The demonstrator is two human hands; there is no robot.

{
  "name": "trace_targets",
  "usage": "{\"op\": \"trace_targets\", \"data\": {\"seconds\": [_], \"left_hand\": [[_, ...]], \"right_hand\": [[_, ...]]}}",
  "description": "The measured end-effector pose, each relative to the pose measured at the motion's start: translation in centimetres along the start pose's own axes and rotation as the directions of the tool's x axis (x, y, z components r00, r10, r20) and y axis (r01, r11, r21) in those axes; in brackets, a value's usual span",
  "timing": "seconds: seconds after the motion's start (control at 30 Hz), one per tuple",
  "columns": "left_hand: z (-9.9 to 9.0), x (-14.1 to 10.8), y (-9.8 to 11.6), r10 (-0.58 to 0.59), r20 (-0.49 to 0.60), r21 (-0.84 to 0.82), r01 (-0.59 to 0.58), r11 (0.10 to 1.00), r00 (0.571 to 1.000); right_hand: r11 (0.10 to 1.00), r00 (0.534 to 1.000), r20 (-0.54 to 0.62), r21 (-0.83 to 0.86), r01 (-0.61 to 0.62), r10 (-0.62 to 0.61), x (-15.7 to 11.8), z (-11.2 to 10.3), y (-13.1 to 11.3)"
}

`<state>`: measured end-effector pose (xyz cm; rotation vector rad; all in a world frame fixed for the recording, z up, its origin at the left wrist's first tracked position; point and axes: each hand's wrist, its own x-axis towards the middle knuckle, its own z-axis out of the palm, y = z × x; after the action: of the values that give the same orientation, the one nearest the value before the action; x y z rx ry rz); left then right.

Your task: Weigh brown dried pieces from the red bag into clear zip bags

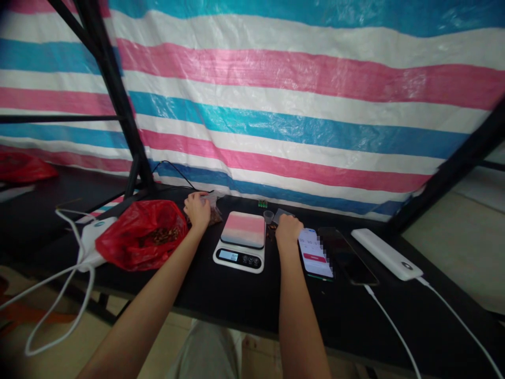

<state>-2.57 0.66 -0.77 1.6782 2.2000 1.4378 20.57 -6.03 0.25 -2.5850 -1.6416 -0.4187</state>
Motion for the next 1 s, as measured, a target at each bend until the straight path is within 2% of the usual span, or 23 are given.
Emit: {"op": "trace_targets", "data": {"seconds": [0.1, 0.2, 0.27, 0.33, 0.37, 0.43, 0.53, 0.6, 0.67, 0.8, 0.9, 1.0], "left_hand": [[0.3, 0.3, -0.3, -0.02, 0.057, -0.081, 0.025, 0.996, 0.998], [0.1, 0.3, -0.2, -0.008, 0.115, -0.126, 0.022, 0.992, 0.993], [-0.4, -0.1, 0.3, 0.054, 0.058, -0.091, -0.048, 0.995, 0.997], [-1.0, -0.8, 1.0, 0.179, -0.062, -0.036, -0.181, 0.983, 0.982], [-1.2, -1.2, 1.4, 0.259, -0.108, -0.022, -0.263, 0.965, 0.96], [-1.4, -2.2, 2.1, 0.426, -0.122, -0.047, -0.434, 0.9, 0.897], [-1.3, -3.4, 2.8, 0.627, -0.026, -0.146, -0.624, 0.768, 0.778], [-1.1, -3.9, 3.0, 0.7, 0.033, -0.197, -0.682, 0.704, 0.713], [-1.0, -4.1, 3.1, 0.731, 0.065, -0.231, -0.702, 0.674, 0.68], [-1.5, -3.9, 3.3, 0.723, 0.079, -0.268, -0.684, 0.678, 0.686], [-1.5, -3.8, 3.4, 0.725, 0.088, -0.315, -0.671, 0.671, 0.683], [-1.0, -3.8, 3.3, 0.697, 0.085, -0.349, -0.634, 0.69, 0.712]], "right_hand": [[0.999, 0.999, -0.051, 0.048, -0.018, 0.021, 0.1, 0.1, 0.3], [0.985, 0.989, -0.118, 0.156, -0.074, 0.093, 0.1, -0.4, 0.5], [0.956, 0.969, -0.185, 0.271, -0.11, 0.164, -0.2, -1.2, 0.1], [0.914, 0.937, -0.291, 0.402, -0.064, 0.193, -0.7, -2.3, -0.8], [0.887, 0.921, -0.345, 0.462, -0.002, 0.181, -1.1, -2.8, -1.5], [0.811, 0.897, -0.427, 0.562, 0.162, 0.117, -2.0, -3.6, -3.1], [0.662, 0.881, -0.473, 0.662, 0.352, 0.004, -3.1, -3.9, -5.3], [0.569, 0.884, -0.467, 0.72, 0.397, -0.026, -3.4, -3.5, -6.2], [0.495, 0.901, -0.434, 0.782, 0.379, -0.003, -3.3, -2.9, -6.6], [0.427, 0.92, -0.384, 0.848, 0.315, 0.082, -2.8, -2.3, -6.7], [0.432, 0.901, -0.432, 0.82, 0.377, 0.035, -2.9, -2.4, -6.7], [0.457, 0.859, -0.511, 0.757, 0.466, -0.029, -3.3, -2.7, -6.9]]}}
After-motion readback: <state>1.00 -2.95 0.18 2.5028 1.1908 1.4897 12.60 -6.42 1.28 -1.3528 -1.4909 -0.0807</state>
